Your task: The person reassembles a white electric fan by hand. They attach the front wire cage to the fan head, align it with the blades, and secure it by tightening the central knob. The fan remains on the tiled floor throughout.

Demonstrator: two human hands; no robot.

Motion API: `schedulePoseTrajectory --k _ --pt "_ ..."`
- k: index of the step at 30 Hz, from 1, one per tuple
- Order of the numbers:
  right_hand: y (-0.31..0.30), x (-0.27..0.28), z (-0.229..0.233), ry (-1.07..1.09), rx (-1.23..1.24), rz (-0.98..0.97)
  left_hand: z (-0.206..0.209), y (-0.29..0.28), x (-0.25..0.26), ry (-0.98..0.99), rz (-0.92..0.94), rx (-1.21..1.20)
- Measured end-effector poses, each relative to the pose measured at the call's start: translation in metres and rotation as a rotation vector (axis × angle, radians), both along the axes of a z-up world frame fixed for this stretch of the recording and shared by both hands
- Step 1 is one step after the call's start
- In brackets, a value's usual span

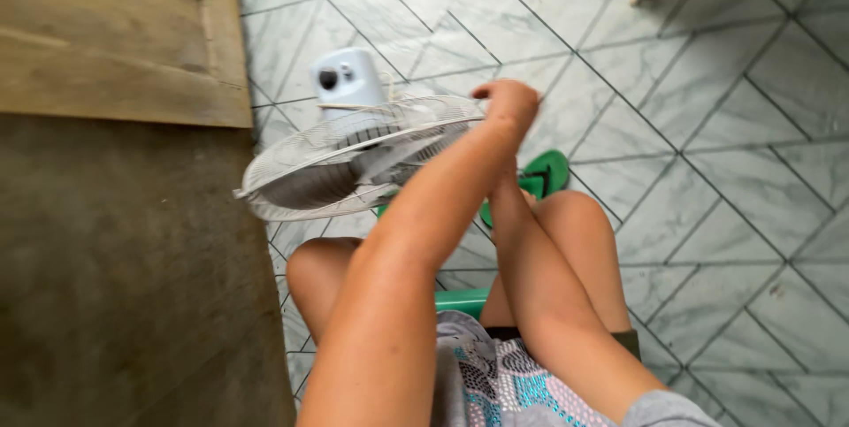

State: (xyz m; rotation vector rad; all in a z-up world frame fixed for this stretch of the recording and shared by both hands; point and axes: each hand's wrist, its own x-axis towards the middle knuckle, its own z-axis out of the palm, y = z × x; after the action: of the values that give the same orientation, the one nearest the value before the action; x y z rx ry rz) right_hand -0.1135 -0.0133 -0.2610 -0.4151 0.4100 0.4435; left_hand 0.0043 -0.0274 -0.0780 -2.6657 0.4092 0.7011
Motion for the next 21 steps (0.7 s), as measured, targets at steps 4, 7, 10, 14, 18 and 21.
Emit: schedulePoseTrajectory --k 4,7,10,14,18,21 --pt "-0.021 0.013 0.055 -0.106 -0.282 -0.035 0.048 -0.019 -0.039 -0.626 -0.298 -0.238" --pt "-0.035 0.032 0.111 -0.289 -0.557 -0.096 0.091 -0.014 -0.086 -0.688 -0.208 -0.578" --pt "-0.043 0.043 0.169 -0.507 -0.768 -0.137 0.118 0.017 -0.139 -0.911 -0.012 -1.036" --pt "-0.039 0.038 0.238 -0.813 -0.827 -0.044 0.111 0.098 -0.194 -1.356 0.101 -1.117" --pt "-0.025 0.019 0.297 -1.106 -1.083 -0.01 0.059 0.197 -0.24 -1.648 0.623 -1.006" --pt "-0.002 0.0 0.329 -1.333 -1.361 -0.127 -0.001 0.262 -0.261 -1.759 1.151 -0.906"
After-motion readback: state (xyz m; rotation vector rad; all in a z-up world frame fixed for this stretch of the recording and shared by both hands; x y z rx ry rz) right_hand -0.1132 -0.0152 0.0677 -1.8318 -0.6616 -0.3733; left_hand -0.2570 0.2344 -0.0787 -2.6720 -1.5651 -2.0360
